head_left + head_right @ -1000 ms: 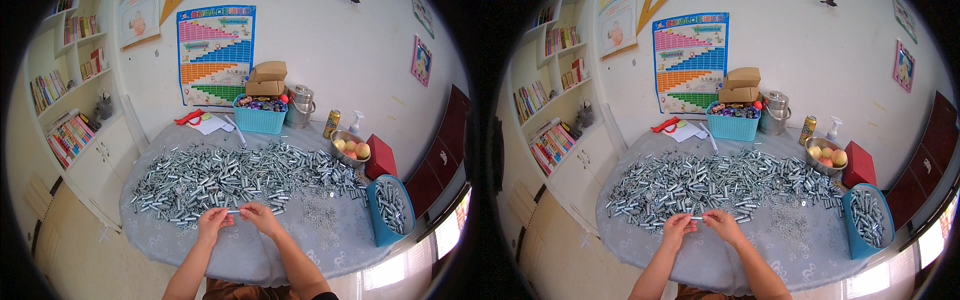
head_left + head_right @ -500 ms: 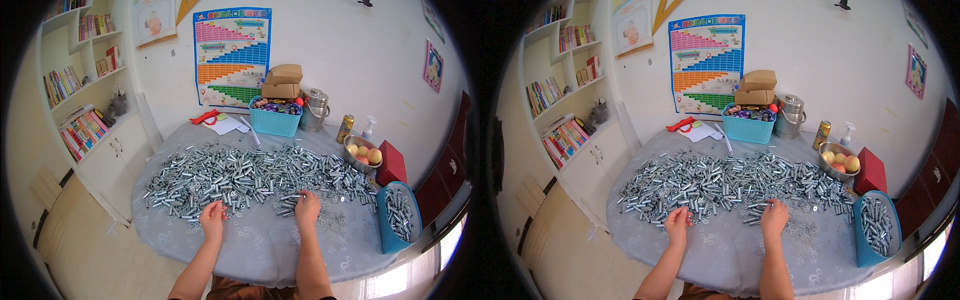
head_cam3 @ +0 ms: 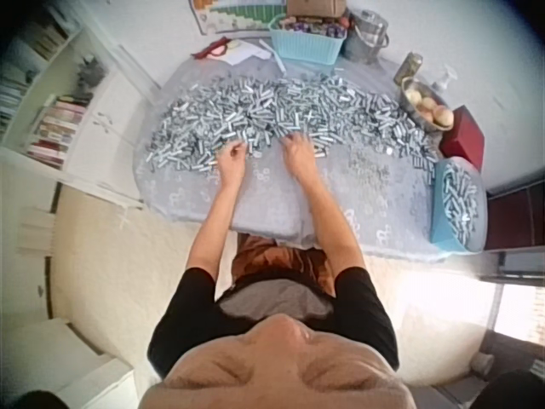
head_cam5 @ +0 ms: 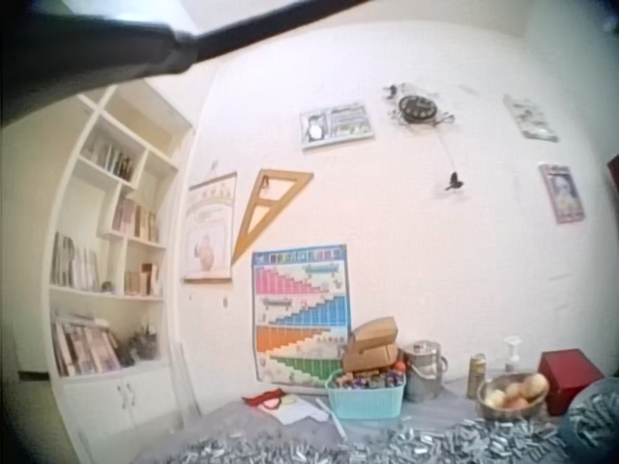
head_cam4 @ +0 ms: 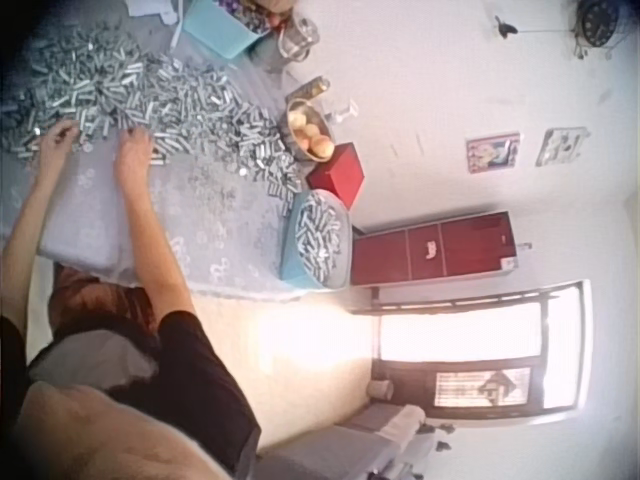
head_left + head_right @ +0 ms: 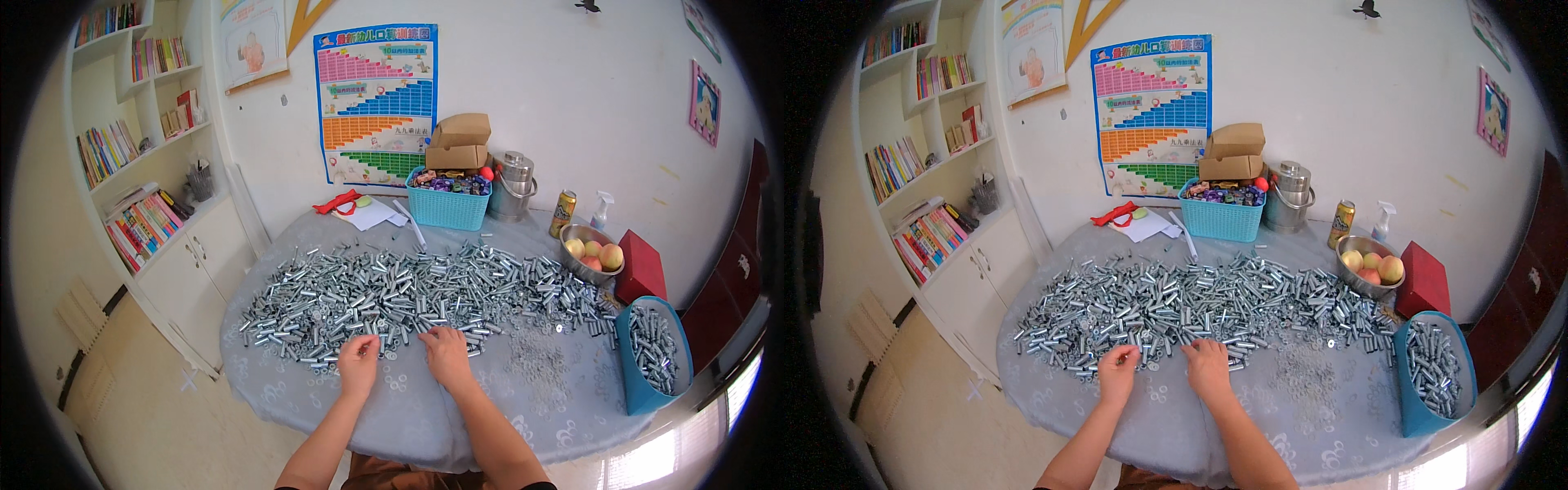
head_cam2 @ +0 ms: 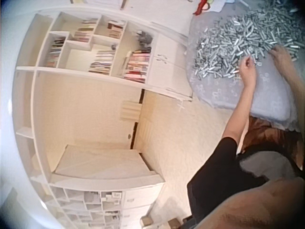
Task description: The person sits at a table covered with a large pile of metal bolts and washers. They repeatedly pick up a bolt and a washer, thread the washer onto the bolt, and place the assembled unit into a blue plastic bin on the right. The process is continuous and repetitive throughout the clip.
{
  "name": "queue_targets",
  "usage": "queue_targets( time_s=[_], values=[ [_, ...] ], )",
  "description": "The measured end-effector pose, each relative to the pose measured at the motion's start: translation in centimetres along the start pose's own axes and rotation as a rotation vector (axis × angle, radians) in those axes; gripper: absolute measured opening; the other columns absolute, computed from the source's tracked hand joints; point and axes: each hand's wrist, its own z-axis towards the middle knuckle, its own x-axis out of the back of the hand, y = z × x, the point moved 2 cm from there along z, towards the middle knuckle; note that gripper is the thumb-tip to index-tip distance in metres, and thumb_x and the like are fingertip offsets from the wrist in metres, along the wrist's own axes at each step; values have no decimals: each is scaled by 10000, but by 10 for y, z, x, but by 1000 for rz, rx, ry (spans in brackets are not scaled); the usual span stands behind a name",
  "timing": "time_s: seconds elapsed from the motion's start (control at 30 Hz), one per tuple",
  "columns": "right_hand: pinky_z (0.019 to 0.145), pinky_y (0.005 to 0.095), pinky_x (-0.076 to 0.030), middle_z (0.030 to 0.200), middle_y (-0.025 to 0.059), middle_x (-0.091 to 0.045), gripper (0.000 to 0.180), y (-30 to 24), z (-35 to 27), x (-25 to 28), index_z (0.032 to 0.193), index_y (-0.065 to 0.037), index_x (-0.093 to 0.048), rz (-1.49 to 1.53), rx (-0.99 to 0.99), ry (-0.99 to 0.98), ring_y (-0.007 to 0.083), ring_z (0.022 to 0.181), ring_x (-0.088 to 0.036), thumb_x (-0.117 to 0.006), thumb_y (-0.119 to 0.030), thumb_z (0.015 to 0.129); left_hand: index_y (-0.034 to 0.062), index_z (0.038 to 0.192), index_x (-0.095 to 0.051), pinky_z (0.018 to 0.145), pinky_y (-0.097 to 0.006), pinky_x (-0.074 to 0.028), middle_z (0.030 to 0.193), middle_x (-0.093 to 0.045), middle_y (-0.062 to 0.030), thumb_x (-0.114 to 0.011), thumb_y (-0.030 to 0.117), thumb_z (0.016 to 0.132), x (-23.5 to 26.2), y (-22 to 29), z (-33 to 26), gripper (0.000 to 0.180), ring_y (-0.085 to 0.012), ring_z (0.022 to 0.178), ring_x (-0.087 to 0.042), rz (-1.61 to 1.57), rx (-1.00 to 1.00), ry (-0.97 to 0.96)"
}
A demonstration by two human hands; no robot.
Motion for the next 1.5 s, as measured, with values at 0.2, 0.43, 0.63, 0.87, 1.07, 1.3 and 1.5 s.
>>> queue_targets(
  time_s=[0.2, 0.43, 0.63, 0.87, 1.07, 1.3, 1.5],
  values=[
    [797, 378, -387, 894, 55, -597, 151, 12, 0, 1, 858, -117, -652, -19, -132, -75, 244, 888, -542, -592, -90, 722, 77, 808, -664, 734, -336, -424, 797, -596, -69, -650, 54, 680, -30, 54, 16, 130, -266, 831, -508, 442, -495, -313],
    [818, 387, -380, 914, 45, -614, 196, 11, -3, 0, 883, -111, -666, -28, -16, 33, 234, 904, -546, -612, -112, 695, 36, 703, -599, 745, -360, -409, 803, -507, -77, -547, 66, 678, -72, 43, 31, 65, -250, 887, -471, 645, -810, -531],
    [808, 383, -381, 931, 41, -621, 185, 12, -1, 6, 864, -89, -671, -55, -143, -137, 219, 894, -549, -625, -129, 690, 45, 735, -587, 795, -336, -393, 804, -495, -75, -514, 89, 709, -77, 44, 35, 89, -224, 895, -466, 764, -891, -620],
    [808, 384, -375, 880, 26, -612, 185, 12, -2, 5, 876, -111, -669, -19, -65, -18, 221, 891, -544, -632, -136, 696, 0, 844, -556, 696, -329, -448, 862, -541, -93, -574, 29, 728, -59, 46, 35, 121, -237, 813, -531, 311, -762, -370],
    [864, 385, -346, 867, 33, -619, 229, 8, -4, -5, 927, -124, -656, -29, -75, -53, 233, 906, -544, -642, -146, 699, -8, 912, -526, 646, -262, -515, 834, -568, -67, -571, -3, 827, -26, 10, 19, 97, -129, 715, -597, -473, 45, -192],
    [713, 308, -427, 777, 51, -618, 195, -1, 1, 13, 930, -70, -635, 552, -390, 0, 183, 749, -567, -665, -123, 745, -4, 1035, -500, 696, -323, -549, 836, -587, -108, -566, -30, 815, -7, 19, -8, 231, -189, 754, -615, -780, 380, -107],
    [684, 227, -441, 811, 5, -607, 173, -1, -1, -1, 959, -45, -626, 1052, -536, -67, 80, 762, -527, -645, -93, 794, -27, 995, -540, 693, -305, -553, 855, -606, -129, -574, -21, 815, -1, 8, -5, 183, -196, 748, -628, -861, 469, -90]
  ],
)
